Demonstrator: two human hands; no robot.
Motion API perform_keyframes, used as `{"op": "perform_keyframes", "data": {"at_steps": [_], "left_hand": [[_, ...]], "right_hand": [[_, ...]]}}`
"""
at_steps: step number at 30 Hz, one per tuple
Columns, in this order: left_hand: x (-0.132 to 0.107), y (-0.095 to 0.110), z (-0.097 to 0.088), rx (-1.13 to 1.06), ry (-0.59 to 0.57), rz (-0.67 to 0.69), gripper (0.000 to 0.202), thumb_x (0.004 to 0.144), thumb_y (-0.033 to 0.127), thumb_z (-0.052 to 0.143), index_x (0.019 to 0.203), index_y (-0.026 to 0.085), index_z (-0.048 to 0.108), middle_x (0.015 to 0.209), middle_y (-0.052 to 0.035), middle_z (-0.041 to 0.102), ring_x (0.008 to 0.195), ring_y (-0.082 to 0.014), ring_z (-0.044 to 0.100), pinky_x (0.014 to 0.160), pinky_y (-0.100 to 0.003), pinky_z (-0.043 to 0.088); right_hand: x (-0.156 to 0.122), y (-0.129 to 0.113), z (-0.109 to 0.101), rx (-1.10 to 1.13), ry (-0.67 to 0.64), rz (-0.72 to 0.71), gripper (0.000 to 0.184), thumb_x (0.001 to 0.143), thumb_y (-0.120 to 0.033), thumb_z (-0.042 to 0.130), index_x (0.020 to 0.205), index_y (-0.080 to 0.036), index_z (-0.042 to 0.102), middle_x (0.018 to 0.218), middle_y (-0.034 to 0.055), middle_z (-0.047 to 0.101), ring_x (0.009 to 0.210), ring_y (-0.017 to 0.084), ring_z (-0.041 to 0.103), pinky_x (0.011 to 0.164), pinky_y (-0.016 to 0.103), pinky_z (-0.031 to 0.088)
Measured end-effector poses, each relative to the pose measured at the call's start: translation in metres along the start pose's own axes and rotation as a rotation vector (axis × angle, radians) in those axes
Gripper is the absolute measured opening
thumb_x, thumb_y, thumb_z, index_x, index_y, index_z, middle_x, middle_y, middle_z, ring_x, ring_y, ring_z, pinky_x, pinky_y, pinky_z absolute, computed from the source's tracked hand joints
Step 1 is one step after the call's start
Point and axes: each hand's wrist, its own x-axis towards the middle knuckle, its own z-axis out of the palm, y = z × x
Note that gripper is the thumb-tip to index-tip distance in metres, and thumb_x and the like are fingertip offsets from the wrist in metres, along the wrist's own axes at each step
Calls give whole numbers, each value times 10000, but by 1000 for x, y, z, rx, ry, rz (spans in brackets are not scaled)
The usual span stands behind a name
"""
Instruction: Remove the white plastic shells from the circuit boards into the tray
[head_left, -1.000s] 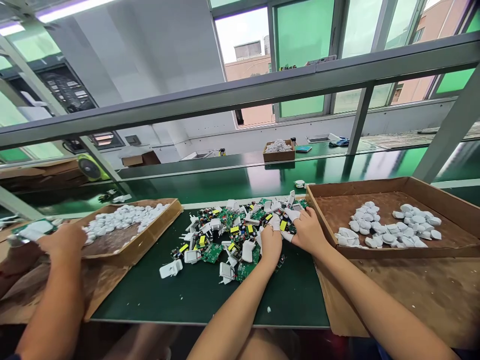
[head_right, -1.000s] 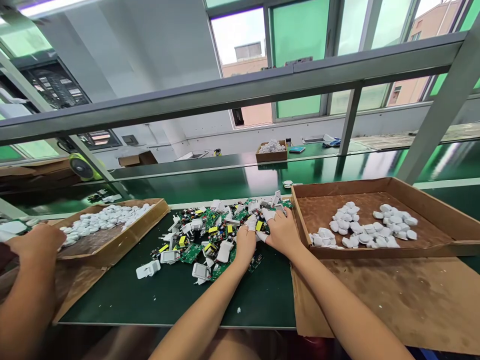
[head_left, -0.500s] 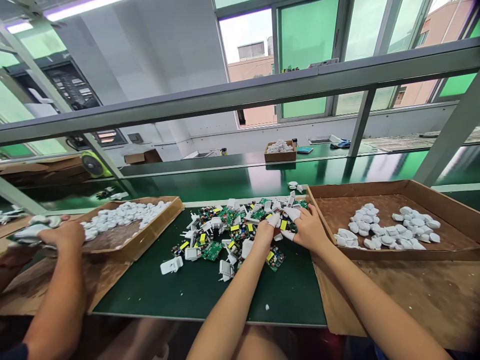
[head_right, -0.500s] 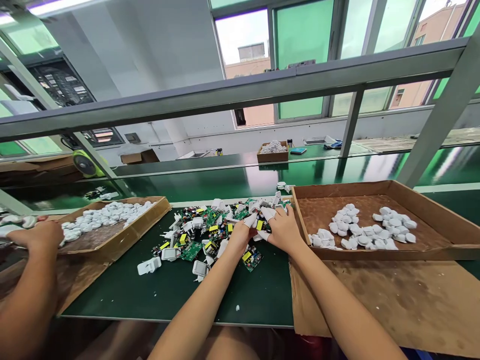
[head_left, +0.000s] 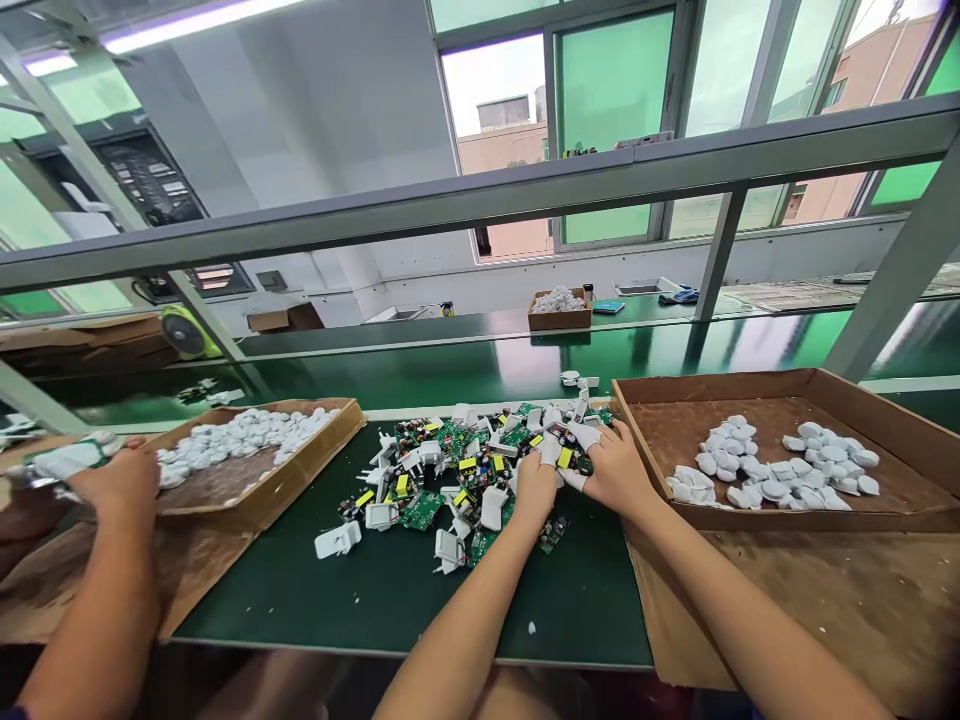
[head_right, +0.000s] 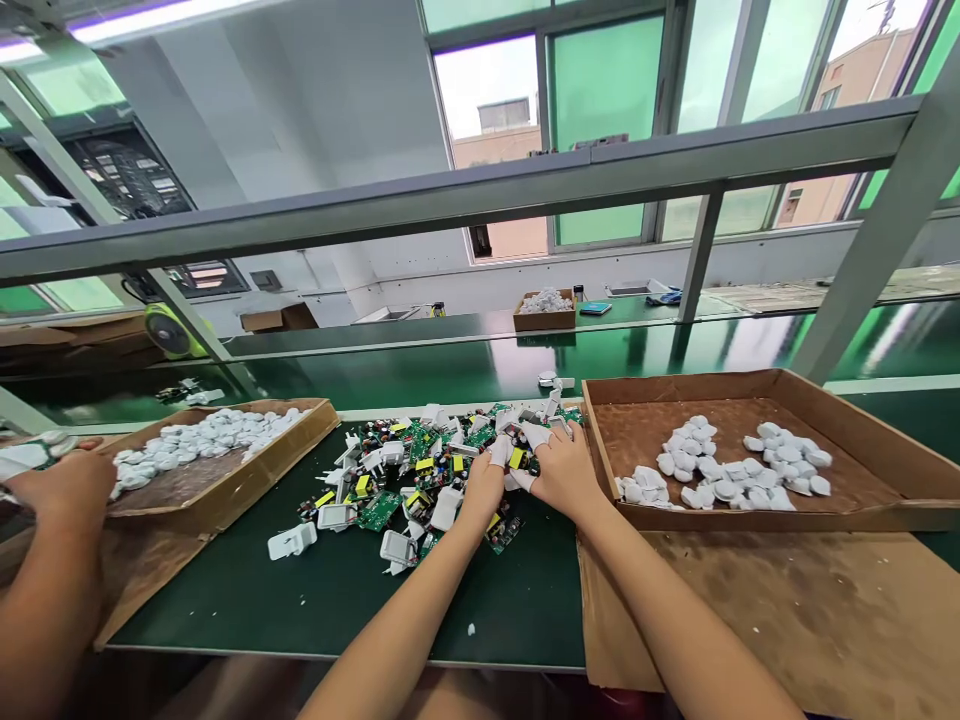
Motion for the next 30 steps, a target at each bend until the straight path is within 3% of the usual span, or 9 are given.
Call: {"op": "perform_keyframes", "data": {"at_steps": [3,5,9,12,17,20,24,27,30], "left_hand": [[4,10,-4,-289,-222,-100,404,656,522,473,681,131,570,605,-43,559,614,-156,508,604,-265,399],[5,13,-7,-291,-283,-24,400,628,510,521,709,126,597,657,-52,588,673,-167,523,659,-273,408],[4,11,-9,-126,-230,195,349,647,463,530,706,132,627,748,-53,617,755,-181,522,744,-277,393],[4,7,-7,-101,-186,231,340,630,454,550,707,132,629,755,-52,622,758,-185,522,749,-276,391],[11,0,-3,-287,-267,31,448,603,533,533,750,118,612,675,-57,607,697,-180,537,663,-278,419],[14,-3,-4,-293,-270,-41,504,665,569,420,794,119,604,640,-69,597,641,-179,545,639,-293,421],[5,-2,-4,265,-248,177,338,719,432,419,795,161,607,708,-95,609,728,-217,546,724,-333,394],[-10,0,0,841,-468,398,269,730,332,422,854,161,589,824,-123,600,835,-261,523,789,-396,350],[-21,-1,3,1165,-659,510,379,725,365,438,1003,122,526,994,-158,539,955,-297,464,836,-447,303]], "right_hand": [[3,3,-3,131,38,94,425,701,-334,497,1067,-119,513,896,116,591,829,241,512,826,407,324],[3,4,-5,205,46,120,420,715,-346,484,1076,-132,505,916,107,587,825,236,515,805,391,350],[1,2,-2,216,52,166,416,714,-375,493,1051,-134,525,897,107,586,827,253,510,777,388,378],[-1,-1,2,193,69,182,442,713,-398,498,1061,-126,521,901,113,583,855,267,498,764,383,392],[2,-6,-6,90,11,237,427,703,-401,505,1020,-117,545,822,109,598,795,262,520,712,353,407],[9,-4,-24,-15,-172,336,391,690,-396,523,970,-126,563,763,100,603,746,260,537,647,323,409],[29,15,-47,-133,-507,426,266,680,-371,533,832,-156,575,747,81,608,672,249,555,518,277,372],[58,41,-47,-181,-619,501,252,677,-373,529,810,-161,560,774,86,607,686,250,555,496,263,353],[95,70,-33,-156,-577,574,347,735,-437,455,920,-153,530,871,103,590,768,257,544,560,285,380]]}}
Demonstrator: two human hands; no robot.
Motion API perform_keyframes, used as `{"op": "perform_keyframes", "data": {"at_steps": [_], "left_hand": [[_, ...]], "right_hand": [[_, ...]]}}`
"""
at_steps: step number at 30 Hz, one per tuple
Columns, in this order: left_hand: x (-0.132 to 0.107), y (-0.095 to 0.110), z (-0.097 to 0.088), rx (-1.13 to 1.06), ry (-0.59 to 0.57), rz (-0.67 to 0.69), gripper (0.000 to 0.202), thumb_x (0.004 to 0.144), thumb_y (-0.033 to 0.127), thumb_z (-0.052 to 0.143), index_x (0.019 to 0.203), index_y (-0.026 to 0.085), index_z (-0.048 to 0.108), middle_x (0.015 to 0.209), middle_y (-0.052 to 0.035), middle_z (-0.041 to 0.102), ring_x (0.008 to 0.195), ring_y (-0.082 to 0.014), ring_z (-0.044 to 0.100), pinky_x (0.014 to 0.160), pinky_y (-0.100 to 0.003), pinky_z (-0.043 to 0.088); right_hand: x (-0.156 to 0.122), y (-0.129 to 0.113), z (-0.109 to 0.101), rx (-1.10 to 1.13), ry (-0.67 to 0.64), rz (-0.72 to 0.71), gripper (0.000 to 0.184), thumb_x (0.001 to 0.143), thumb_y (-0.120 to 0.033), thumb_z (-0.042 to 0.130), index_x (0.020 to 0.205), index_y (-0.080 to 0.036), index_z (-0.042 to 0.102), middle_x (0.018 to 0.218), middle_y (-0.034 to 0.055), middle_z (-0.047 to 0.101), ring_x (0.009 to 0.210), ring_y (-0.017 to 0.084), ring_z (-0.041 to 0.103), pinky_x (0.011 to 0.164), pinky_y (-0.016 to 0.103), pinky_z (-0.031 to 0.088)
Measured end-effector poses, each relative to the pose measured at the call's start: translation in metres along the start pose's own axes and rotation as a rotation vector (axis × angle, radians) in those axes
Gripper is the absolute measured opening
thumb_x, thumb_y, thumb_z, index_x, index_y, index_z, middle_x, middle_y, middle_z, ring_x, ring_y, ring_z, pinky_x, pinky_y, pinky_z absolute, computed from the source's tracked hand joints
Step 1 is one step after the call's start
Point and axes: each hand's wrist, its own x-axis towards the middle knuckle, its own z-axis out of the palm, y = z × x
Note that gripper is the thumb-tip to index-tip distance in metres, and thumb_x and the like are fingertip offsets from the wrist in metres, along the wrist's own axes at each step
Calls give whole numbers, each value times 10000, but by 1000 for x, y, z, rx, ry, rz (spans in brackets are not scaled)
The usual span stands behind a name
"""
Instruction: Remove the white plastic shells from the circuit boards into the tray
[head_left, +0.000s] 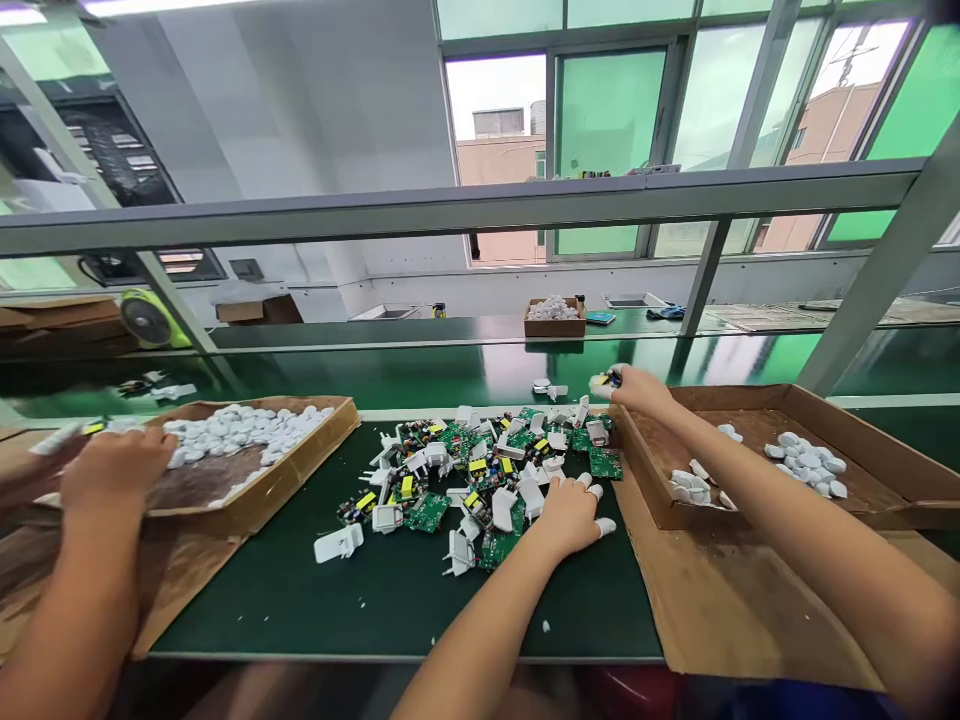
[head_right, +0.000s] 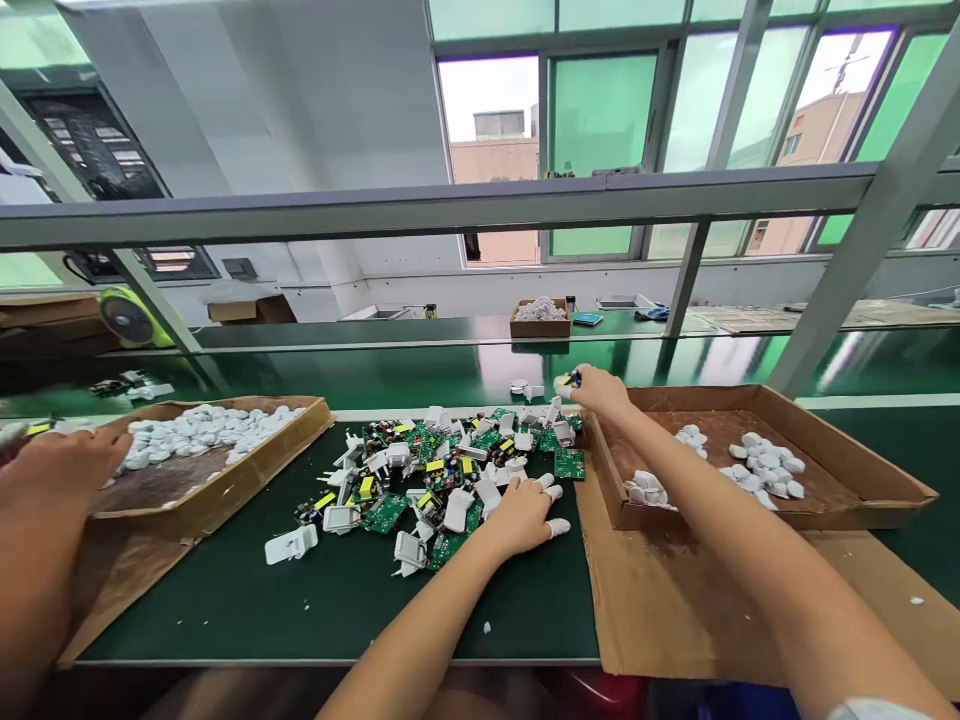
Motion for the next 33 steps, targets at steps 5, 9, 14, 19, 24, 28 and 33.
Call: {"op": "perform_keyframes", "data": {"at_steps": [5,9,14,19,24,28,33], "left_hand": [[0,-1,4,61,48,-14,482,743,365,418,1143,96,425,1194,-173,390,1067,-300,374,881,-426,281],[0,-1,3,62,15,-15,426,737,359,429,1050,80,503,1039,-174,490,1021,-300,411,876,-441,278],[3,1,3,-63,82,-60,413,746,369,411,1014,76,524,983,-177,524,969,-298,454,850,-430,309],[7,-3,-2,-438,375,-237,541,659,354,538,1125,101,431,1161,-183,426,1075,-308,380,888,-389,302],[10,-5,-4,-992,323,-101,386,603,307,607,955,157,554,1014,-84,565,974,-252,479,872,-342,340],[16,-8,-2,-1451,301,-298,255,608,273,614,825,146,574,845,-62,607,851,-216,534,798,-336,402],[14,-13,-9,-1968,181,-607,211,726,217,458,931,206,504,927,-30,568,772,-145,550,743,-390,430]], "right_hand": [[39,-7,9,-180,-26,65,469,811,-426,348,1083,-56,440,1056,214,493,925,322,487,651,395,399],[8,-17,40,-313,-159,-252,208,760,-243,471,918,-143,561,899,113,593,845,253,542,714,364,392],[-33,-18,57,-389,-174,-360,187,712,-69,456,818,-125,601,807,129,608,751,251,570,590,318,420],[-58,-17,26,-414,-142,-449,215,687,-23,451,770,-146,607,789,103,607,753,242,566,561,275,403],[-71,-21,-12,-300,-140,-514,133,765,-186,469,764,-169,601,789,64,607,727,204,556,535,221,373],[-48,2,-15,-132,-126,-352,277,839,-302,371,1059,-196,502,962,55,580,829,188,537,614,216,393],[-28,59,20,-261,-326,-54,271,757,-289,500,985,-156,560,969,109,569,861,249,527,687,314,406]]}}
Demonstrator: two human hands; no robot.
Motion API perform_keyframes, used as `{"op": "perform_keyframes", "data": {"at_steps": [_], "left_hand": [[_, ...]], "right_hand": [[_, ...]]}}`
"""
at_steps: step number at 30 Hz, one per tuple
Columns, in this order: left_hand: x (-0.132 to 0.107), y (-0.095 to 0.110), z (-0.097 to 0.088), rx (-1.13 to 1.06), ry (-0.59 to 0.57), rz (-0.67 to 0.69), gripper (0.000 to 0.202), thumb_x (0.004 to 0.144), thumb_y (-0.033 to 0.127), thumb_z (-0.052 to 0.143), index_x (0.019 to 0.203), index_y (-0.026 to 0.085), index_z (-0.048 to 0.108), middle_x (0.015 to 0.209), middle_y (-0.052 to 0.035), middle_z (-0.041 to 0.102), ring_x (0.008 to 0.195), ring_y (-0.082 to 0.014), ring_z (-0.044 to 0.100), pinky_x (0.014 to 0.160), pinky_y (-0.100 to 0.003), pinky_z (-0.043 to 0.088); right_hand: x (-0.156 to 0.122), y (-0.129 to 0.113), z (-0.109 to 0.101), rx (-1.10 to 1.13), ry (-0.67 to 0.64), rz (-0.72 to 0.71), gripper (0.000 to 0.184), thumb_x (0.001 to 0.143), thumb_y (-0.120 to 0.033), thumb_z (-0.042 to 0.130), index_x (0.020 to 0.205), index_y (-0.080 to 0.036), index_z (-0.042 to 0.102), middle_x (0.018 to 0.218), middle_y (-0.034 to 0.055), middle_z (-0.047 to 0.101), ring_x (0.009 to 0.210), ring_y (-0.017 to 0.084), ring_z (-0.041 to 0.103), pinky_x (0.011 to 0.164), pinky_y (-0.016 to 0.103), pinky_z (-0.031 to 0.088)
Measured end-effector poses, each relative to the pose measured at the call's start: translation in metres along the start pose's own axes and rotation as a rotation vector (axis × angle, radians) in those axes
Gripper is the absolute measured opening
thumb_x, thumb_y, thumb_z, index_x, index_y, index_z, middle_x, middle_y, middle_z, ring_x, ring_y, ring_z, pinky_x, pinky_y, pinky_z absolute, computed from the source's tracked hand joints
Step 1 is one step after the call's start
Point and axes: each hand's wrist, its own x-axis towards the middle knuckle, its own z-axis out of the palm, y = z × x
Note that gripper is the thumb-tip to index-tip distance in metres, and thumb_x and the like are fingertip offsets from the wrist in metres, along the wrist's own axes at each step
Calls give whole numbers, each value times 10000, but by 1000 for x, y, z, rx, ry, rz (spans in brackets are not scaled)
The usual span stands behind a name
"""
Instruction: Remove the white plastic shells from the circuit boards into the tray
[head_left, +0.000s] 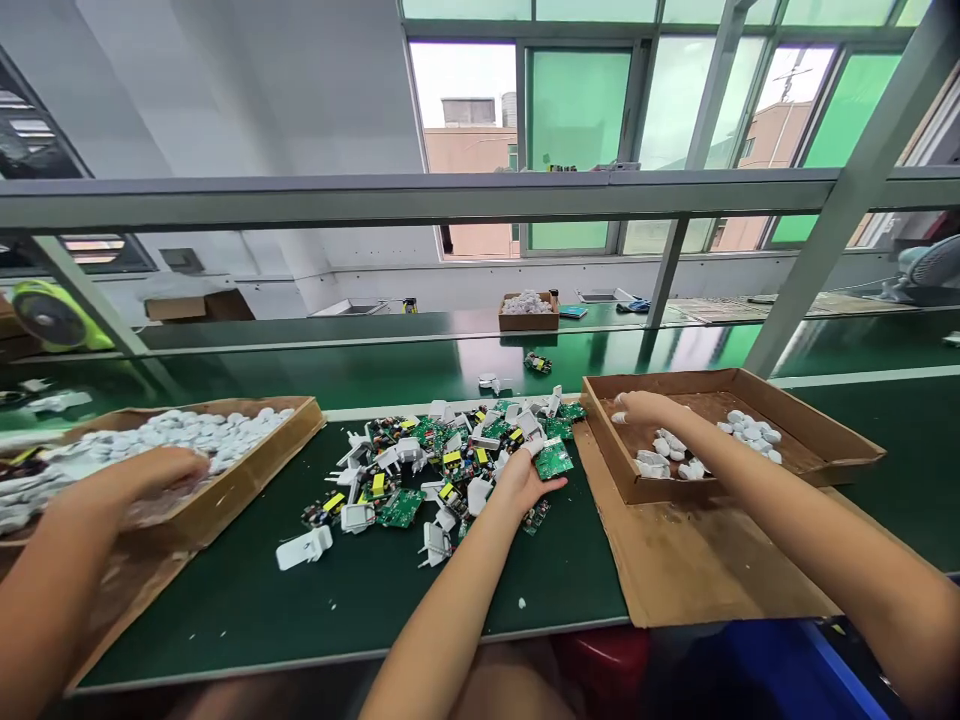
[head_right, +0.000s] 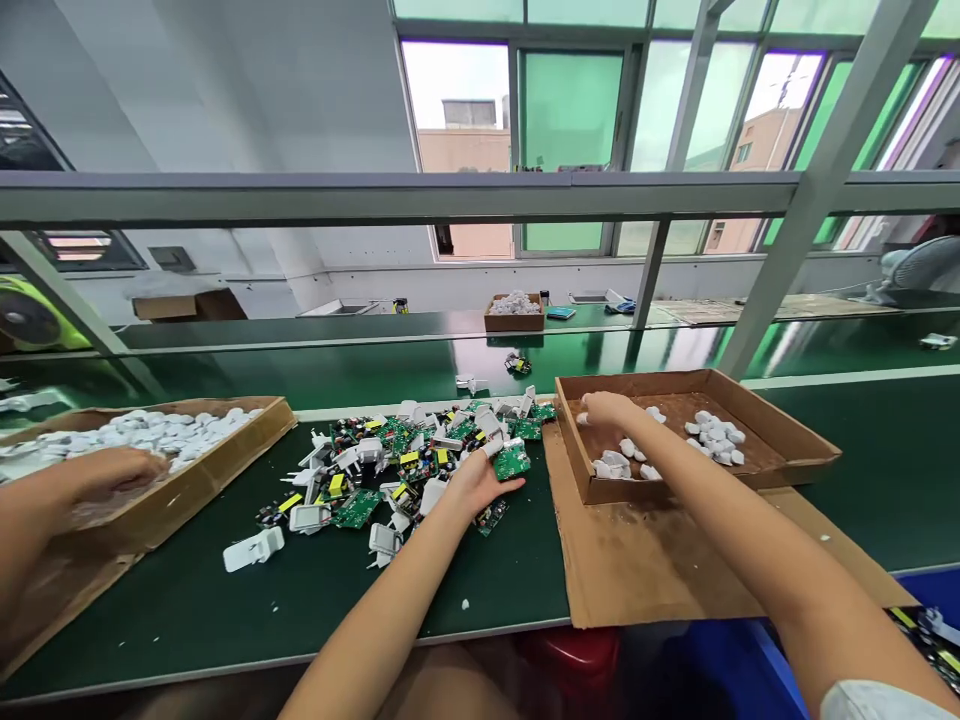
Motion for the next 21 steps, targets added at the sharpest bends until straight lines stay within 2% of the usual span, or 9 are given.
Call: {"op": "perform_keyframes", "data": {"at_steps": [2,4,6,10,14,17,21], "left_hand": [[-4,1,1,-14,-84,-48,223,703,158,468,917,206,507,884,-20,571,716,-122,551,744,-395,430],[-7,-2,2,27,-124,-53,231,671,106,488,885,186,512,809,-20,577,661,-110,547,730,-379,438],[-7,-5,4,76,-131,-52,228,649,74,495,855,169,511,745,-20,577,624,-106,541,708,-356,449],[-6,-8,5,122,-98,-57,216,659,90,489,861,165,510,693,-16,570,585,-102,533,658,-322,462],[-5,-6,5,141,-90,-57,224,667,123,493,886,171,509,695,-20,570,579,-106,531,621,-305,463],[-5,-8,5,156,-89,-56,201,665,134,500,862,173,505,697,-15,564,586,-110,532,608,-306,463],[-5,-10,6,185,-122,-67,183,665,160,511,847,179,503,740,-21,570,633,-125,541,617,-320,463]], "right_hand": [[0,18,21,-37,-35,121,262,700,-260,564,934,-144,589,985,142,552,915,303,493,744,418,376],[-3,36,36,-70,-17,238,306,710,-264,551,988,-137,569,1096,179,476,1027,355,398,794,536,288],[-6,53,44,-52,-10,308,342,746,-298,509,1053,-150,536,1169,181,413,1063,363,359,798,577,251],[-4,85,42,67,-42,304,271,752,-296,500,991,-192,576,1081,122,508,925,281,502,750,422,377],[-2,106,36,117,59,300,270,788,-233,430,1004,-138,562,982,122,566,890,225,527,708,286,398],[-4,114,38,141,92,314,268,781,-231,437,980,-113,573,888,114,600,827,205,550,671,244,399],[-6,112,47,139,70,321,220,726,-229,506,878,-113,615,782,98,620,737,205,568,621,235,407]]}}
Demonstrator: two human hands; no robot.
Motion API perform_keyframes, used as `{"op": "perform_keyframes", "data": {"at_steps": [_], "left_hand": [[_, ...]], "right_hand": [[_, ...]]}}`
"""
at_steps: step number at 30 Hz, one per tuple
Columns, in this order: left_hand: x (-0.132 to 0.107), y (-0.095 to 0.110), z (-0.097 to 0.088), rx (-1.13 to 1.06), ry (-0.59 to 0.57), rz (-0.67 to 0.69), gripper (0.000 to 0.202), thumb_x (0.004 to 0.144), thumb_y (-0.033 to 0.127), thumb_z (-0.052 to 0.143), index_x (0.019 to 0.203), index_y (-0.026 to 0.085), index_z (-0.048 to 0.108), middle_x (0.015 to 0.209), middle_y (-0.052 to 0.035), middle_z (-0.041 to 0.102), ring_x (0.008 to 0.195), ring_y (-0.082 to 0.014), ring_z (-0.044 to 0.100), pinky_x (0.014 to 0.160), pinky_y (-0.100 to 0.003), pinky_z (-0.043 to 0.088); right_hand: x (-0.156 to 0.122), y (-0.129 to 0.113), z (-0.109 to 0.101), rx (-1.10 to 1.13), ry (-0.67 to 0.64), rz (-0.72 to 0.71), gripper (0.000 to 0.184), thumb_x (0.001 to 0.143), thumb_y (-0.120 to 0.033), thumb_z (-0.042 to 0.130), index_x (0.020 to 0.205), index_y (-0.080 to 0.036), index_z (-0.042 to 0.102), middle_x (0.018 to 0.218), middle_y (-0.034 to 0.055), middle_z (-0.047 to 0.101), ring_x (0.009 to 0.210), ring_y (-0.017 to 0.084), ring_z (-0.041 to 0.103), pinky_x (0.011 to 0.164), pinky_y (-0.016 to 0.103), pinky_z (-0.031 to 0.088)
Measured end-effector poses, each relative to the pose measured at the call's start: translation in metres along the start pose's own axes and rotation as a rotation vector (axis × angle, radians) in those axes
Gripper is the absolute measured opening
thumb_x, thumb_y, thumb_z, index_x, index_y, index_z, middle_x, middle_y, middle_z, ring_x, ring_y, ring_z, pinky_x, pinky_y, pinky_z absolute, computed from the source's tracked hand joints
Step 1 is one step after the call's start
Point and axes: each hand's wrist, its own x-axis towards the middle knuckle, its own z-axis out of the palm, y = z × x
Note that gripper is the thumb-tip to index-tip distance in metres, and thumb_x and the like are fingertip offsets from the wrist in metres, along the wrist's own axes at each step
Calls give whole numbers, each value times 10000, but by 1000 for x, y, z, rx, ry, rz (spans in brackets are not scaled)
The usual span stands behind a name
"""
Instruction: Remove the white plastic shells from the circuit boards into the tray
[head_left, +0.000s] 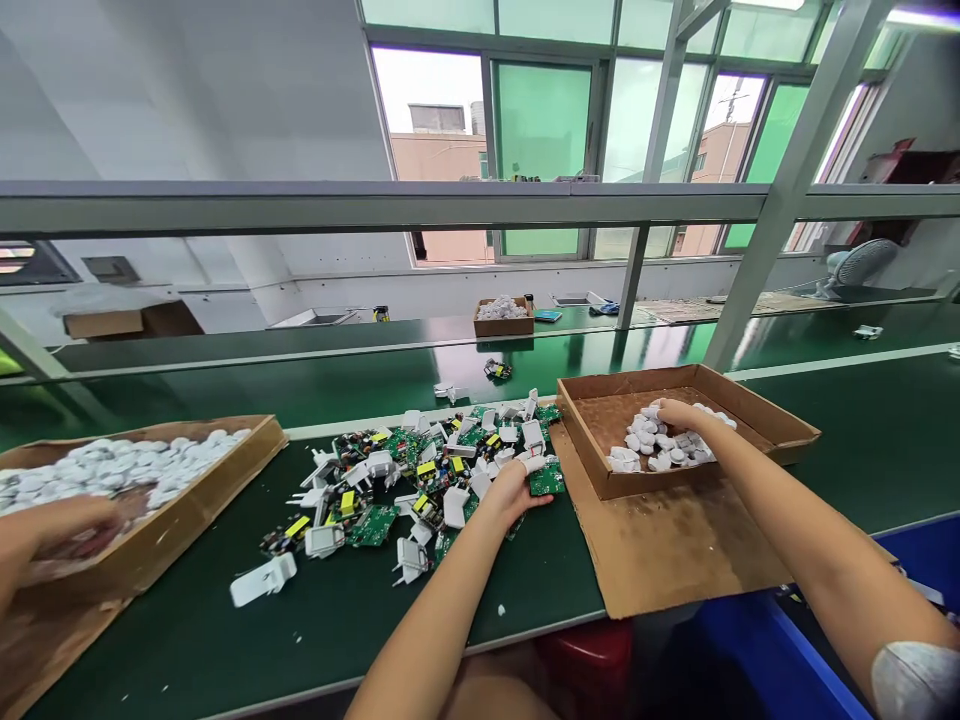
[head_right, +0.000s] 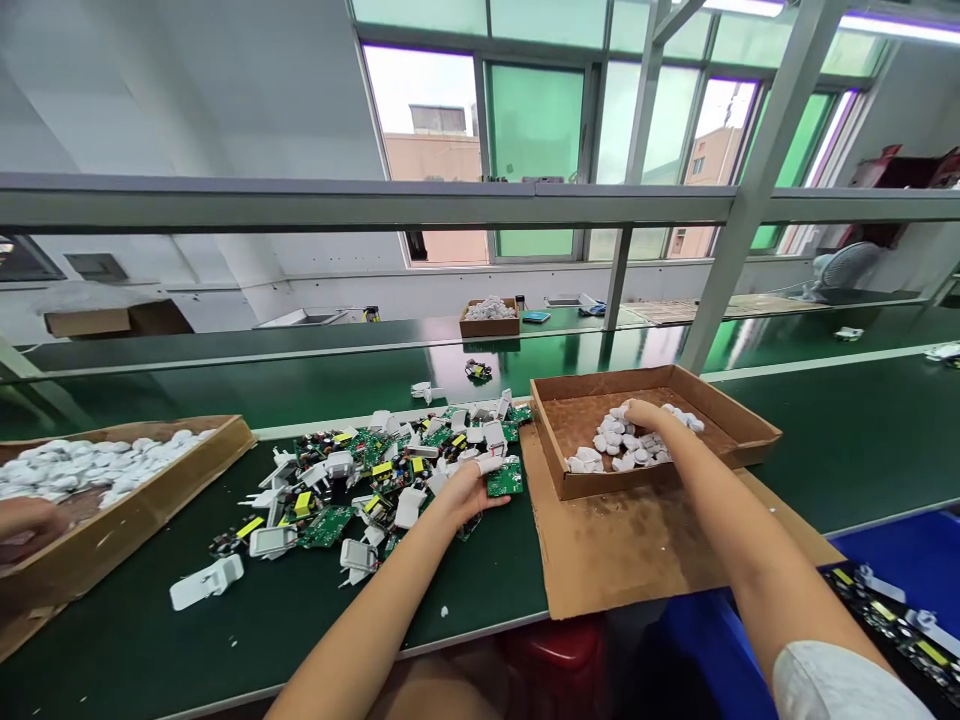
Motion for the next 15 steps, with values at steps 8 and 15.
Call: {"op": "perform_keyframes", "data": {"at_steps": [8,15], "left_hand": [[-2,0,1,36,-7,3,185,657,185,519,840,187,495,788,-27,578,695,-141,554,619,-318,461],[-2,0,2,-12,-24,27,177,662,189,525,837,184,497,743,-16,575,615,-116,540,595,-287,460]], "right_hand": [[-4,-6,-9,-123,27,-23,284,731,-88,413,967,-107,570,914,136,591,833,234,549,604,257,394],[-13,-27,-42,-249,63,-177,300,706,-51,429,979,-102,544,905,146,586,839,251,537,622,270,366]]}}
